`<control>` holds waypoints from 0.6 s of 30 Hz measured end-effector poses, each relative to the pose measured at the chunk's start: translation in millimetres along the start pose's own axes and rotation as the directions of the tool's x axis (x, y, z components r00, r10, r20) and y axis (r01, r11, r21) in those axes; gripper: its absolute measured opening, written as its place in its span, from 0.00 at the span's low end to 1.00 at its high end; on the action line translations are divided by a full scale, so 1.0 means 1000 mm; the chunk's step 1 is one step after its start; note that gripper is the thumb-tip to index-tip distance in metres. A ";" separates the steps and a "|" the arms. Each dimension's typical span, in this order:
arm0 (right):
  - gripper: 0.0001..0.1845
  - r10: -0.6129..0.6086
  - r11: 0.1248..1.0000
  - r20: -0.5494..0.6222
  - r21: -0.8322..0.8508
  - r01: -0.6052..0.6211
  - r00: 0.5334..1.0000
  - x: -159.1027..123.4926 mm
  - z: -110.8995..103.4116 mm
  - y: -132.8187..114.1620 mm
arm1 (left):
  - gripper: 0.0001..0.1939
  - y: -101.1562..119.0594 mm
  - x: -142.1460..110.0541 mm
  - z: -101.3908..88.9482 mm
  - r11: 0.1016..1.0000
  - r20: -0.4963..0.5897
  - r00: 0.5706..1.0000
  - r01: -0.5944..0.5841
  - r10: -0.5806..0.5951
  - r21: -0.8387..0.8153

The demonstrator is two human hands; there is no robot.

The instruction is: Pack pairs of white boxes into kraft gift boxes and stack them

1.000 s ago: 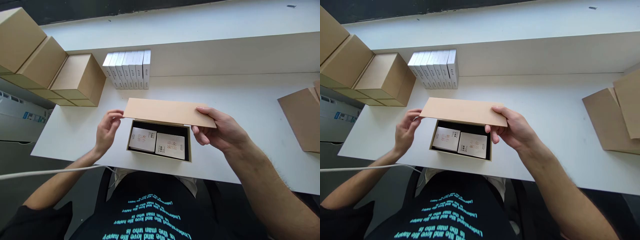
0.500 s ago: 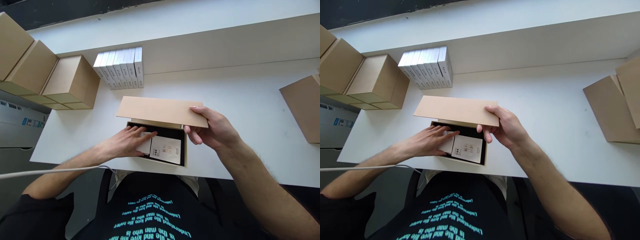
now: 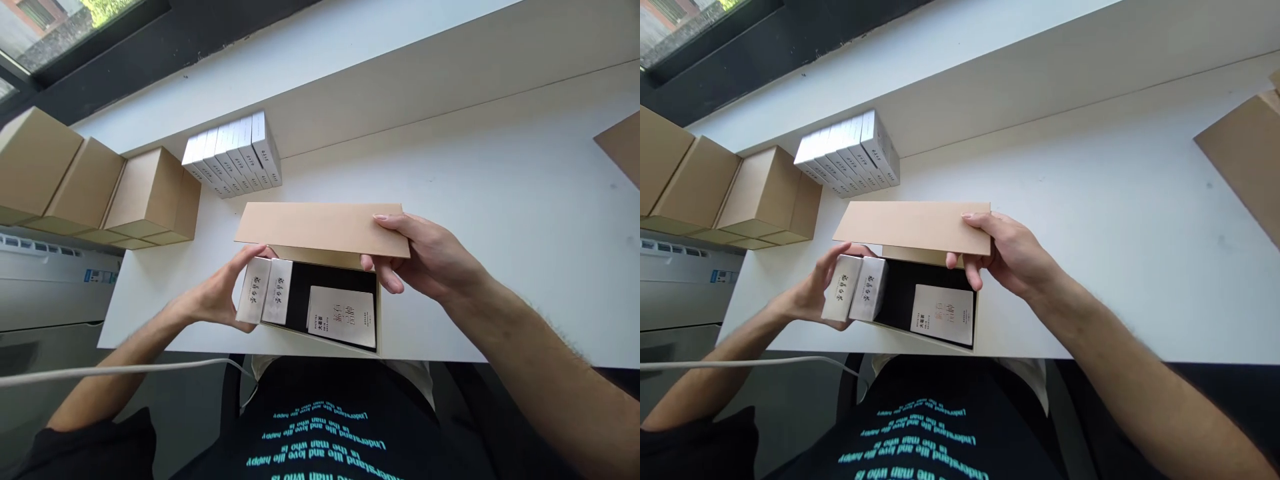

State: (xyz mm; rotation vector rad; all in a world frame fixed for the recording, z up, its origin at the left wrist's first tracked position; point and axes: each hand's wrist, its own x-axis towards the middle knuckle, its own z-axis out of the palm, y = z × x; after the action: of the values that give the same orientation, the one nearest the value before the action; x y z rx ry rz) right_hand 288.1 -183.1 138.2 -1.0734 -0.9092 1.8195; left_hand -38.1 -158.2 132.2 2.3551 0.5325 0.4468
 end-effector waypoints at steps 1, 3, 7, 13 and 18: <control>0.17 -0.003 1.000 0.003 0.009 0.003 1.000 0.000 -0.001 0.000 | 0.63 0.000 -0.001 -0.001 0.999 -0.022 1.000 -0.012 0.011 -0.037; 0.17 -0.007 1.000 0.007 0.018 0.007 1.000 0.000 -0.001 -0.001 | 0.63 -0.002 -0.002 0.000 0.997 -0.018 1.000 -0.004 0.002 -0.074; 0.18 0.000 1.000 0.026 0.009 -0.001 1.000 0.000 -0.001 -0.001 | 0.62 -0.003 -0.001 0.005 0.996 0.048 0.998 0.033 -0.029 -0.086; 0.17 -0.005 1.000 0.022 0.006 0.005 1.000 -0.002 -0.001 0.000 | 0.53 0.003 0.004 0.001 0.999 0.116 0.993 0.030 -0.033 0.024; 0.14 -0.026 1.000 0.042 0.010 0.026 0.999 -0.003 0.001 0.001 | 0.32 0.017 0.021 0.000 0.950 0.388 0.910 0.020 -0.146 0.311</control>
State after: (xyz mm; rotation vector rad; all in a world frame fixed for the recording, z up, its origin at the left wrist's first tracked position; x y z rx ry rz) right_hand 287.7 -186.3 139.1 -1.0166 -0.9340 1.8291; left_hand -15.8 -160.0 147.7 2.6030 0.5262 -0.1860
